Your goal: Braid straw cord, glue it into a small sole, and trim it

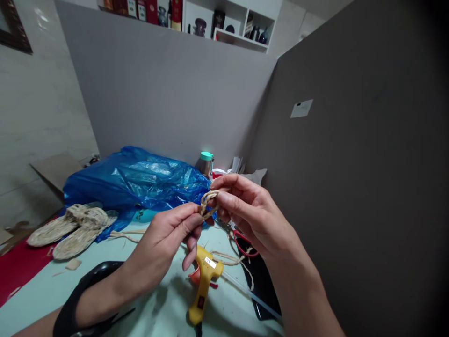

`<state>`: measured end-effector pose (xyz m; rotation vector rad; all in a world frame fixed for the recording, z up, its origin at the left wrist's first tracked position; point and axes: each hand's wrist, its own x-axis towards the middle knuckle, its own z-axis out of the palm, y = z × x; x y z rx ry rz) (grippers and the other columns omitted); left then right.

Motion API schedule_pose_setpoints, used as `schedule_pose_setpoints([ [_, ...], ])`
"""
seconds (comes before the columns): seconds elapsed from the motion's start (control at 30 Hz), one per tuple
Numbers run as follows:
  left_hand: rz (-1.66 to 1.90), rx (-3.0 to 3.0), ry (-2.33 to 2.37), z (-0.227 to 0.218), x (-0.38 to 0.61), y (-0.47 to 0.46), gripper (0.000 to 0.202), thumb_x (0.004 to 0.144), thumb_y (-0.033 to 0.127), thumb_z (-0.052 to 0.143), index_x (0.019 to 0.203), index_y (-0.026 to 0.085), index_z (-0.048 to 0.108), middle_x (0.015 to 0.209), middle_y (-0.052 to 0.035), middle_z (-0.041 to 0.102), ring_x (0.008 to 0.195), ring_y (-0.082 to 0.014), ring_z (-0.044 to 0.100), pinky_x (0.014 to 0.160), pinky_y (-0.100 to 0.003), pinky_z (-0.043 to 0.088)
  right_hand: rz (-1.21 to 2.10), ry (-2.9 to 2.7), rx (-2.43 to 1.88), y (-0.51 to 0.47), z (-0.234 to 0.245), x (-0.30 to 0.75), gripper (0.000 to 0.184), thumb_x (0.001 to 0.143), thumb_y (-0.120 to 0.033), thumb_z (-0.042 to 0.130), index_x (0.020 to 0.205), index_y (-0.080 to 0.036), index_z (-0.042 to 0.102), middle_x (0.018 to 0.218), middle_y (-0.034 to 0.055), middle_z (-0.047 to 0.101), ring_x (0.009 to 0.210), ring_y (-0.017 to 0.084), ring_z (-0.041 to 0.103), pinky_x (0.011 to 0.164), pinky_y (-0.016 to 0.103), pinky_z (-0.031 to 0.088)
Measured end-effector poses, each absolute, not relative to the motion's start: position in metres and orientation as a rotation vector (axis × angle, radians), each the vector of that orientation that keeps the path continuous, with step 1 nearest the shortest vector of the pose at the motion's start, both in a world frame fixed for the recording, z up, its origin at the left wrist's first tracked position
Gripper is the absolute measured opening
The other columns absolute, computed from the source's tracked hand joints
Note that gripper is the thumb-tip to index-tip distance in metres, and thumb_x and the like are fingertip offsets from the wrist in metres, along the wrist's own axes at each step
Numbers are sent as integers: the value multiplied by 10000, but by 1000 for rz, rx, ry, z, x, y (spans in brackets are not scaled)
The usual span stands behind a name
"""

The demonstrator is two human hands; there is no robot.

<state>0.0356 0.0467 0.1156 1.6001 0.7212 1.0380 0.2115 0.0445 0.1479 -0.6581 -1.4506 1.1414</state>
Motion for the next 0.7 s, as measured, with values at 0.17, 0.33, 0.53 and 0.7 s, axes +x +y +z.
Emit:
schedule_pose_setpoints([
  [0.17,1165,1609,772,113,35,45,281,971,326,518,728,190,553,605,68,499,398,-56,519,446,-191,414,933,-1519,-704,39,148,210,120,871,-227,722,986,-221,754,979,15,751,886,118,710,791,206,566],
  [0.33,1250,1635,818,113,37,48,180,974,277,515,831,211,603,613,74,493,429,-70,528,494,-210,440,962,-1484,-700,41,149,210,164,826,-181,757,985,-219,766,975,21,781,880,133,740,797,214,587],
  [0.53,1299,1765,848,109,38,49,241,980,260,514,757,204,586,673,60,486,478,-70,534,530,-218,449,1047,-1375,-667,49,143,209,184,775,-177,801,952,-204,762,893,27,781,823,143,740,776,238,594],
  [0.7,1160,1600,731,111,37,50,267,987,320,510,755,190,537,665,66,492,442,-56,537,478,-206,418,1132,-1324,-597,51,141,206,211,813,-168,780,1002,-260,768,927,-16,765,845,90,705,786,170,553],
])
